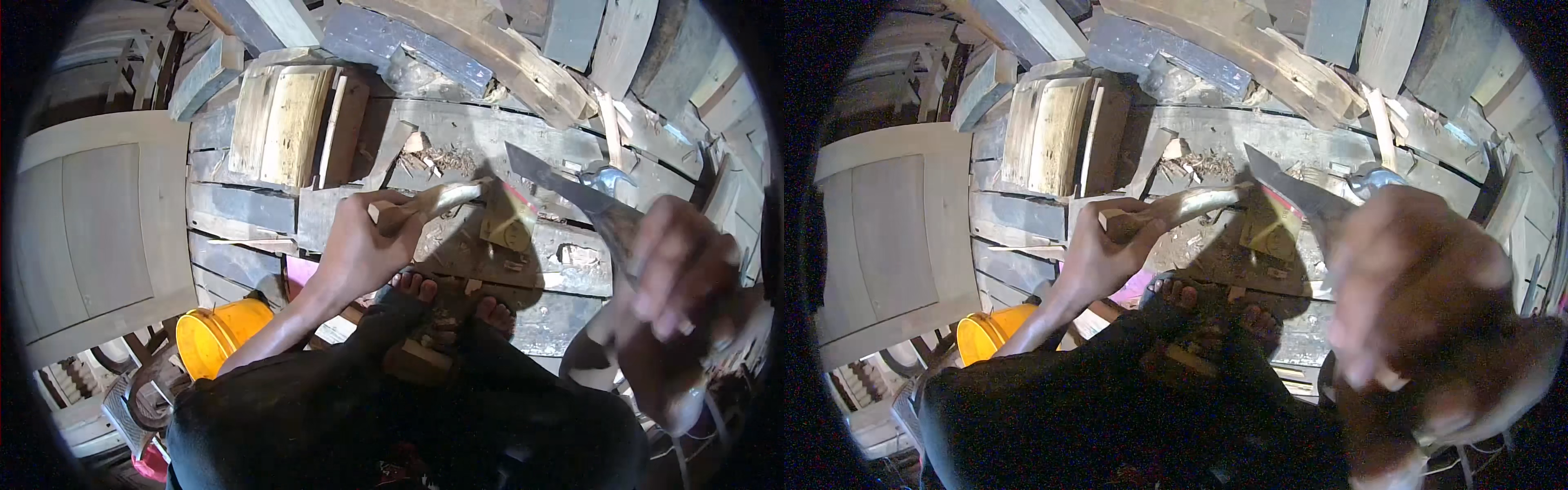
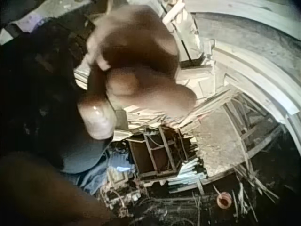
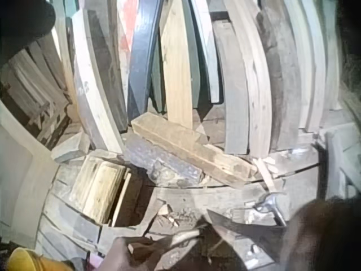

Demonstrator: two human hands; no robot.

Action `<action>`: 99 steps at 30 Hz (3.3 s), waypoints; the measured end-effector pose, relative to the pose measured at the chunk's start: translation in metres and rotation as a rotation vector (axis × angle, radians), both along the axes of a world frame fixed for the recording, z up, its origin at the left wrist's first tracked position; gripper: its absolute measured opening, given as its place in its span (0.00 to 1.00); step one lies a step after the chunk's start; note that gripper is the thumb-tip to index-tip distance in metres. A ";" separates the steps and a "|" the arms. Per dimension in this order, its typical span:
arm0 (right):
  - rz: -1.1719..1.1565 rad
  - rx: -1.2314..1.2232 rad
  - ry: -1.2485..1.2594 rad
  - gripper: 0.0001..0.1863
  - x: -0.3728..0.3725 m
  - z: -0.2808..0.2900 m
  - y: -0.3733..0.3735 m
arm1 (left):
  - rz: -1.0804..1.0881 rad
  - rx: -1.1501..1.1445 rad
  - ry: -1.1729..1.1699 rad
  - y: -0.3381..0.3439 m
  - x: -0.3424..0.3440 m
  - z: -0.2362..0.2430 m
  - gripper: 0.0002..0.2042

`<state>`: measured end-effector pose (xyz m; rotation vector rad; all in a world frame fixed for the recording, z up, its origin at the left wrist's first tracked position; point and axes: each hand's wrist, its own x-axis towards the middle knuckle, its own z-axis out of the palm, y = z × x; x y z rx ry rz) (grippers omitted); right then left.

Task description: The person shapes a piece of wood by chiseling it with a blade and a stone, then sands the wood with sandpaper.

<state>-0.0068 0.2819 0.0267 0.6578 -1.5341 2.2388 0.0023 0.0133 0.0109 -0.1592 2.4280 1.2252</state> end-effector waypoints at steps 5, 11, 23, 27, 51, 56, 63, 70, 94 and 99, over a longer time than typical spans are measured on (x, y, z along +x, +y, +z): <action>-0.042 -0.211 -0.159 0.10 -0.007 -0.056 -0.030 | -0.143 0.026 0.000 -0.006 -0.009 -0.025 0.14; 0.025 -0.014 0.165 0.10 -0.011 -0.003 0.006 | -0.064 0.073 0.040 -0.007 0.005 -0.022 0.12; -0.075 -0.186 -0.143 0.08 -0.015 -0.035 -0.020 | -0.137 0.018 0.103 0.003 -0.003 -0.014 0.11; 0.046 0.138 -0.025 0.09 -0.015 0.042 0.031 | -0.114 0.047 0.080 0.008 -0.013 -0.017 0.11; -0.012 -0.140 -0.195 0.15 -0.007 -0.036 -0.016 | -0.229 0.000 0.136 -0.008 0.004 -0.017 0.11; 0.557 0.314 -0.053 0.11 -0.014 0.028 0.075 | -0.187 0.057 0.138 0.001 0.000 -0.016 0.11; -0.138 -0.149 -0.204 0.12 -0.008 -0.059 -0.018 | -0.262 0.023 0.170 0.005 -0.009 -0.023 0.10; -0.019 -0.118 -0.283 0.12 0.004 -0.013 0.000 | -0.218 -0.003 0.146 0.002 -0.010 -0.018 0.11; 0.012 -0.078 -0.154 0.12 0.007 -0.009 0.002 | -0.328 0.015 0.125 -0.001 0.005 -0.009 0.14; -0.219 -0.034 -0.362 0.11 0.023 -0.002 -0.030 | -0.383 -0.078 0.100 0.011 0.001 -0.001 0.10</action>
